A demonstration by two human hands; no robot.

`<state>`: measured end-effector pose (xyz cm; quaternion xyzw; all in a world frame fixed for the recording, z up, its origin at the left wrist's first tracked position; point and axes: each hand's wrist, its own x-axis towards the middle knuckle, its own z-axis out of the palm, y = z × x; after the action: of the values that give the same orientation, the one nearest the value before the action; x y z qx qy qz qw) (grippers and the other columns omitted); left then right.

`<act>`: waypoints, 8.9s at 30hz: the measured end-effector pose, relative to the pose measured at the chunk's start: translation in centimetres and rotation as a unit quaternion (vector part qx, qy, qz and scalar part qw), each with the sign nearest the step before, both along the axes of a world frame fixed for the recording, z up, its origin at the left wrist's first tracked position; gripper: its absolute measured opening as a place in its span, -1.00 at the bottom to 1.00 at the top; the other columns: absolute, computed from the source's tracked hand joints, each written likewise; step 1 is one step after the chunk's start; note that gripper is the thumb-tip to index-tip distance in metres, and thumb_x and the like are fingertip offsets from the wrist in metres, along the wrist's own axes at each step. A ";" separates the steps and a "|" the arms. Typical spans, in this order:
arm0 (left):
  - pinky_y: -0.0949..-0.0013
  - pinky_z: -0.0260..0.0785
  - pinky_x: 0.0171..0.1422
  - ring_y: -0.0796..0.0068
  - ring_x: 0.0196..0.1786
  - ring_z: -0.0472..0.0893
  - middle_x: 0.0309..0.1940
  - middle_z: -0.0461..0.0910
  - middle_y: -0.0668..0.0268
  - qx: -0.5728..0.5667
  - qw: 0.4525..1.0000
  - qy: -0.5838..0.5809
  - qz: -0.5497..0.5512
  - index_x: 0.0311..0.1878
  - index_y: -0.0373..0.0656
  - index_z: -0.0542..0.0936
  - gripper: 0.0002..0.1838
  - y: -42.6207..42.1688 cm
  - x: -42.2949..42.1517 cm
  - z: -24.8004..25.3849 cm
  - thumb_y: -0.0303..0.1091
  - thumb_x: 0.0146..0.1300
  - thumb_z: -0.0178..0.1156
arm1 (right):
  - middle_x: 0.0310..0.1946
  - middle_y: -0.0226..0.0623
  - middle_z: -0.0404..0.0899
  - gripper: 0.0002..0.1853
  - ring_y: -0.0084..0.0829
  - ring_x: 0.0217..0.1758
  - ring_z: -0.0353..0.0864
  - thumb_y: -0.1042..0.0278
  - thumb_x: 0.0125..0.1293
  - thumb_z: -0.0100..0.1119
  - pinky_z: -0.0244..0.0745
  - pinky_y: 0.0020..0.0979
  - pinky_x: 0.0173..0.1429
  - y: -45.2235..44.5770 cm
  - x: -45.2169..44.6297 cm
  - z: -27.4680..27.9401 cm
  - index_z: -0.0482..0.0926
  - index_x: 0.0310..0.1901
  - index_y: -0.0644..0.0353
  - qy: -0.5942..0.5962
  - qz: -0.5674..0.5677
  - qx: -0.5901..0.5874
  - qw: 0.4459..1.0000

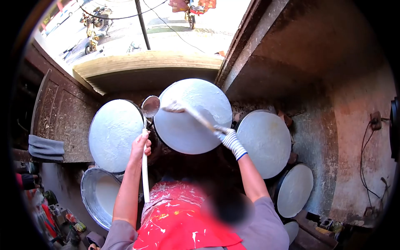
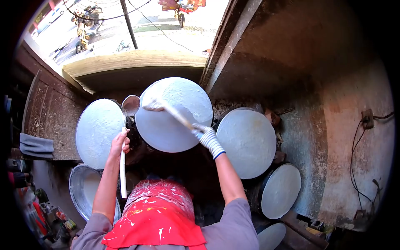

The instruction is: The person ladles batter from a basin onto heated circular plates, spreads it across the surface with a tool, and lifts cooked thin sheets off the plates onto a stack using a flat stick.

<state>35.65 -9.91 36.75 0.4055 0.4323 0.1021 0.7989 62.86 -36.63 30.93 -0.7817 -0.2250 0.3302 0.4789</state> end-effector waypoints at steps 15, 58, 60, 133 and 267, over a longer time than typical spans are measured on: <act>0.57 0.06 -0.73 0.70 -0.80 0.18 -0.66 0.27 0.44 -0.011 0.999 0.005 0.035 0.07 -0.13 0.36 -0.64 0.2 -2.3 -0.5 -0.15 0.30 0.04 | -0.27 -0.39 0.62 -0.72 -0.62 -0.25 0.50 0.40 0.15 0.23 0.40 -0.58 -0.09 -0.2 2.0 1.7 0.60 -0.07 0.17 0.050 0.107 -0.038 0.992; 0.55 0.06 -0.70 0.70 -0.76 0.20 -0.66 0.32 0.44 0.019 0.993 0.106 -0.058 -0.03 -0.09 0.44 -0.68 0.5 -4.4 0.3 -0.11 0.28 0.03 | -0.21 -0.36 0.61 -0.69 -0.57 -0.14 0.51 0.44 0.13 0.25 0.40 -0.52 0.01 -5.2 -4.6 3.1 0.56 -0.06 0.29 0.072 0.072 -0.080 0.992; 0.56 0.06 -0.70 0.71 -0.76 0.20 -0.65 0.31 0.45 0.028 0.987 0.121 -0.102 -0.02 -0.09 0.43 -0.67 0.7 -5.0 0.9 -0.09 0.28 0.03 | -0.22 -0.38 0.61 -0.71 -0.58 -0.17 0.52 0.43 0.14 0.25 0.41 -0.54 -0.02 -6.0 -4.6 1.8 0.57 -0.08 0.29 0.107 -0.029 -0.005 0.994; 0.67 0.01 -0.77 0.81 -0.81 0.13 -0.66 0.21 0.49 -0.060 0.983 -0.131 -0.112 0.16 -0.18 0.27 -0.56 0.4 -12.6 7.1 -0.11 0.34 -0.08 | -0.77 -0.42 0.31 -0.50 -0.59 -0.84 0.23 -0.14 0.31 -0.12 0.14 -0.56 -0.79 -0.7 -30.4 -2.3 0.44 -0.28 0.26 0.353 -0.318 0.066 0.877; 0.61 0.00 -0.75 0.74 -0.80 0.13 -0.66 0.22 0.50 -0.060 0.993 -0.046 -0.090 0.11 -0.08 0.32 -0.63 -4.0 -3.0 1.7 -0.10 0.35 -0.13 | -0.04 -0.17 0.56 -0.62 -0.34 0.03 0.52 0.37 0.22 0.11 0.35 -0.43 0.13 -4.2 -6.4 -2.0 0.45 0.09 0.20 -0.073 0.030 0.016 0.997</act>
<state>32.64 -13.95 38.42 0.3890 0.3623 0.0219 0.8467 56.44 -40.86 28.91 -0.7889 -0.2878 0.2830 0.4633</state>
